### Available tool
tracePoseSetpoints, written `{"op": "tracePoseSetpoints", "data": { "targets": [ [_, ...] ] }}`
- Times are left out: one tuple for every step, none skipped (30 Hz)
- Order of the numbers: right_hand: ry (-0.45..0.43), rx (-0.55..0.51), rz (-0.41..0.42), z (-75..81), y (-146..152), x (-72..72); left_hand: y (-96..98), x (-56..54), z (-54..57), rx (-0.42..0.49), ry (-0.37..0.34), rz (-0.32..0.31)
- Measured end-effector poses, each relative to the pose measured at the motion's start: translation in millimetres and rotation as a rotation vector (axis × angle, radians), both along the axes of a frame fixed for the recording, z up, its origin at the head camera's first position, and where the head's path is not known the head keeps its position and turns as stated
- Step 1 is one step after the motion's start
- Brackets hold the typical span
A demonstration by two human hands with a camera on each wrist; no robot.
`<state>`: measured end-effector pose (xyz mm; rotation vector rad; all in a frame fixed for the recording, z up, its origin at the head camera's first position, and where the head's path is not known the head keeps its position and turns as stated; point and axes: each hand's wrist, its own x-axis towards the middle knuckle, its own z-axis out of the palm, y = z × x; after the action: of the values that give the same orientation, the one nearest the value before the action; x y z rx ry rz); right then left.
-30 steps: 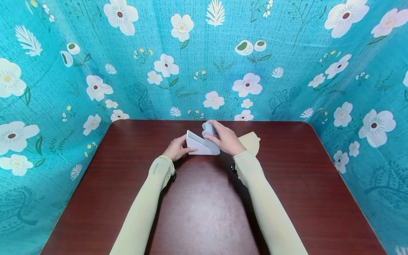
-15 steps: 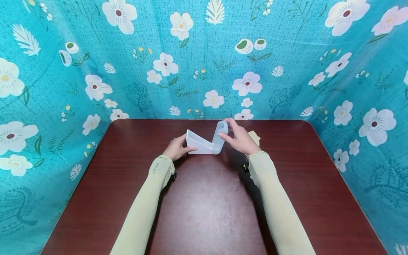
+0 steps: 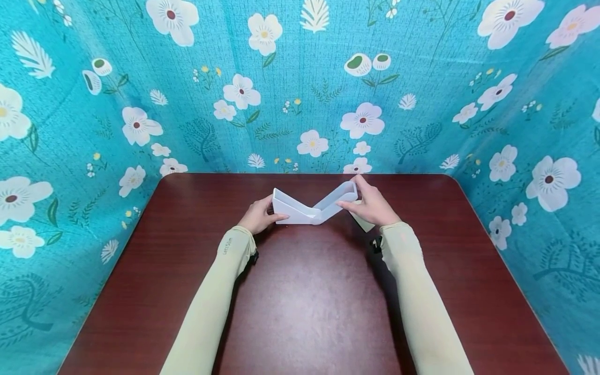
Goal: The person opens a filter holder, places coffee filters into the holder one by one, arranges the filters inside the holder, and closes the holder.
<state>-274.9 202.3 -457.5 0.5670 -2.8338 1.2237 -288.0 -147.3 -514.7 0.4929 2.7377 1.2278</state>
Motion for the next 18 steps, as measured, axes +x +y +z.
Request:
{"op": "tracePoseSetpoints", "data": {
  "targets": [
    [-0.01, 0.004, -0.013, -1.3, 2.7, 0.2, -0.1, -0.2, 0.0, 0.0, 0.003, -0.001],
    [-0.017, 0.01, -0.021, -2.6, 5.1, 0.4, -0.2, 0.0, 0.2, 0.001, 0.004, -0.002],
    [-0.022, 0.014, -0.026, -4.1, 7.2, 0.4, -0.4, 0.2, 0.5, 0.002, 0.002, 0.0],
    [-0.03, 0.014, -0.027, -5.1, 8.4, 0.6, -0.6, 0.6, 0.7, 0.002, -0.001, 0.001],
    [-0.033, 0.013, -0.024, -5.7, 9.2, 0.6, -1.0, 0.7, 0.9, 0.004, -0.006, 0.004],
    [-0.036, 0.009, -0.024, -6.4, 10.0, 0.5, -1.0, 1.1, 1.2, 0.002, -0.01, 0.008],
    [-0.036, 0.004, -0.02, -6.9, 10.4, 0.1, -1.0, 1.4, 1.6, 0.001, -0.012, 0.01],
    [-0.035, 0.004, -0.016, -7.1, 10.8, -0.1, -0.9, 1.6, 1.9, 0.0, -0.013, 0.012],
    [-0.035, 0.003, -0.016, -7.1, 11.0, -0.2, -0.6, 1.5, 1.9, 0.001, -0.014, 0.012],
    [-0.034, 0.003, -0.018, -7.1, 11.2, -0.1, -0.3, 1.3, 1.8, 0.001, -0.013, 0.01],
    [-0.032, 0.005, -0.019, -7.5, 11.7, -0.3, -0.1, 1.1, 1.8, 0.002, -0.012, 0.009],
    [-0.033, 0.007, -0.022, -8.0, 12.1, -0.4, 0.1, 1.0, 1.8, 0.003, -0.008, 0.006],
    [-0.03, 0.011, -0.021, -8.4, 12.4, -0.4, 0.2, 0.7, 1.6, 0.006, -0.007, 0.002],
    [-0.029, 0.014, -0.02, -8.5, 12.4, -0.3, 0.1, 0.3, 1.3, 0.006, -0.005, 0.0],
    [-0.029, 0.014, -0.02, -8.7, 12.2, -0.2, 0.0, 0.2, 1.2, 0.007, -0.005, -0.001],
    [-0.03, 0.015, -0.02, -8.9, 12.1, -0.2, -0.2, 0.2, 1.2, 0.005, -0.004, -0.002],
    [-0.032, 0.015, -0.02, -9.0, 12.1, -0.2, -0.4, 0.2, 1.3, 0.006, -0.005, -0.001],
    [-0.035, 0.013, -0.02, -8.9, 11.8, -0.2, -0.4, 0.2, 1.2, 0.01, -0.009, -0.001]
  ]
}}
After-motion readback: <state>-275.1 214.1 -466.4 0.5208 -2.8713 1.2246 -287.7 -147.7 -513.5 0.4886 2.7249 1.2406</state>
